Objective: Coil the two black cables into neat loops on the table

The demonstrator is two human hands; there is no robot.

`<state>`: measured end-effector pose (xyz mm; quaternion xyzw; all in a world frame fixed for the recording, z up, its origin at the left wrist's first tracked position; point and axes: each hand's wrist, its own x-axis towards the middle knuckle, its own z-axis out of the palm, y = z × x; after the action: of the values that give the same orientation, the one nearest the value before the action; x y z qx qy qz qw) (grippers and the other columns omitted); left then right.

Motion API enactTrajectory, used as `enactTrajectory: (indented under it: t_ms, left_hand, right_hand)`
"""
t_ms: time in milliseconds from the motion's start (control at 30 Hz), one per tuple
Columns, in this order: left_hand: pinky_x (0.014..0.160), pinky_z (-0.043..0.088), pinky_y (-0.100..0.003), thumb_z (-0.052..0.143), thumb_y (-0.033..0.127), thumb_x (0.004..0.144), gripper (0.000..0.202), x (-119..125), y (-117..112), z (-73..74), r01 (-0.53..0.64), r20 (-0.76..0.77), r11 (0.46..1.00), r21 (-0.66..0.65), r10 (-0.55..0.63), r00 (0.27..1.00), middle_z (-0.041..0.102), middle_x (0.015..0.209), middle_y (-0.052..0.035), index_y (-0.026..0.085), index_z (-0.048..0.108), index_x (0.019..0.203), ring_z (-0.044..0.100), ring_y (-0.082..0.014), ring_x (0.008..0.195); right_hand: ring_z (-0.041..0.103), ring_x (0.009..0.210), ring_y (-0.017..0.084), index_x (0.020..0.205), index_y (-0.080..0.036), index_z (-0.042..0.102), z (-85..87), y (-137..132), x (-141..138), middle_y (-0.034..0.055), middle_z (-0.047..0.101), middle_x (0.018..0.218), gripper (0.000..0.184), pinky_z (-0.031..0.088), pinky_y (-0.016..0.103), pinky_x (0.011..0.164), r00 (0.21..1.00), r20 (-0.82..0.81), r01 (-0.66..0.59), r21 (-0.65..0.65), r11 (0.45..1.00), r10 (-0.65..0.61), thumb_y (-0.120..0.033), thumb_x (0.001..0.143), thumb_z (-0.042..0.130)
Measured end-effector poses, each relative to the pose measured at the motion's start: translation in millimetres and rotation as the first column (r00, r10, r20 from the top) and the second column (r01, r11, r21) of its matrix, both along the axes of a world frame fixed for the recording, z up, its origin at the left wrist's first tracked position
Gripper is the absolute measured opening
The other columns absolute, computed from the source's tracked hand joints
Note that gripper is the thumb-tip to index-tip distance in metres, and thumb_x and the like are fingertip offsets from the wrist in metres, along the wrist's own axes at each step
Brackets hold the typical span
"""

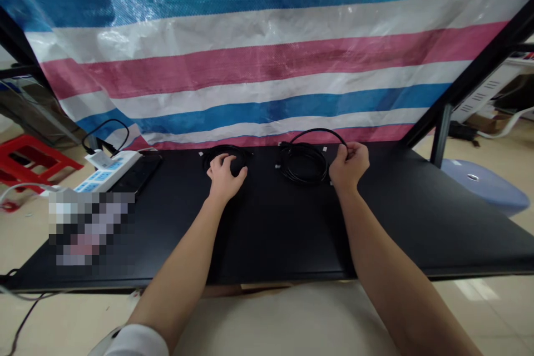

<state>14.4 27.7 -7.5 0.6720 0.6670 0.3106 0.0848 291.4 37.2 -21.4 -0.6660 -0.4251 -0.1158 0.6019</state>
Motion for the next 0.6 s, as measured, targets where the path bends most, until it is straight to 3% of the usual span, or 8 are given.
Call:
enactTrajectory:
  t_ms: [133, 233, 300, 400, 533, 600]
  left_hand:
    - [0.105, 0.031, -0.049, 0.049, 0.040, 0.084, 0.038, 11, -8, -1.2, 0.225, 0.017, 0.974, 0.019, -0.225, 0.974, 0.057, 0.125, -0.0114, 0.023, 0.061, 0.115, 0.043, -0.0280, 0.126]
    - [0.101, 0.036, -0.043, 0.047, 0.041, 0.086, 0.037, 23, -15, -2.3, 0.463, 0.065, 0.886, -0.008, -0.461, 0.885, 0.063, 0.117, -0.0091, 0.023, 0.061, 0.115, 0.051, -0.0245, 0.116]
    - [0.092, 0.043, -0.038, 0.047, 0.041, 0.086, 0.037, 31, -18, -3.9, 0.559, 0.153, 0.828, -0.043, -0.547, 0.823, 0.067, 0.105, -0.0081, 0.021, 0.061, 0.114, 0.059, -0.0214, 0.100]
    - [0.077, 0.049, -0.032, 0.042, 0.038, 0.088, 0.032, 40, -17, -7.4, 0.537, 0.301, 0.841, -0.070, -0.495, 0.815, 0.068, 0.083, -0.0047, 0.019, 0.060, 0.106, 0.062, -0.0168, 0.075]
    - [0.067, 0.047, -0.028, 0.044, 0.029, 0.086, 0.019, 37, -8, -9.6, 0.325, 0.413, 0.943, -0.078, -0.266, 0.871, 0.060, 0.069, 0.0006, 0.020, 0.057, 0.097, 0.057, -0.0140, 0.065]
    - [0.065, 0.044, -0.027, 0.047, 0.030, 0.085, 0.012, 31, -2, -9.1, 0.242, 0.444, 0.968, -0.073, -0.186, 0.877, 0.054, 0.065, 0.0033, 0.021, 0.054, 0.087, 0.053, -0.0128, 0.063]
  right_hand:
    - [0.051, 0.069, 0.018, 0.079, -0.022, 0.043, 0.3, -3, -9, 0.0032, 0.048, 0.074, 0.019, 0.046, 0.037, 0.072, 0.996, 0.084, -0.032, 0.091, 0.995, 0.024, -0.040, 0.085, 0.037]
    - [0.051, 0.069, 0.019, 0.080, -0.023, 0.044, -0.7, -6, -21, 0.0035, 0.046, 0.074, 0.023, 0.046, 0.038, 0.073, 0.990, 0.125, -0.068, 0.081, 0.994, 0.057, -0.042, 0.087, 0.035]
    - [0.051, 0.070, 0.020, 0.080, -0.023, 0.045, -1.5, -7, -29, 0.0034, 0.046, 0.074, 0.026, 0.046, 0.038, 0.072, 0.987, 0.138, -0.085, 0.047, 0.995, 0.078, -0.044, 0.089, 0.033]
    - [0.051, 0.069, 0.018, 0.079, -0.022, 0.047, -1.6, -10, -37, 0.0027, 0.047, 0.073, 0.032, 0.046, 0.036, 0.070, 0.981, 0.136, -0.143, 0.040, 0.989, 0.136, -0.049, 0.089, 0.033]
    - [0.051, 0.065, 0.016, 0.071, -0.021, 0.050, 2.8, -10, -31, 0.0022, 0.048, 0.067, 0.043, 0.045, 0.033, 0.067, 0.964, 0.054, -0.265, 0.091, 0.960, 0.260, -0.050, 0.091, 0.024]
    - [0.053, 0.065, 0.016, 0.067, -0.021, 0.051, 7.3, -9, -21, 0.0024, 0.049, 0.064, 0.047, 0.045, 0.032, 0.067, 0.974, -0.068, -0.213, 0.073, 0.974, 0.218, -0.044, 0.092, 0.018]
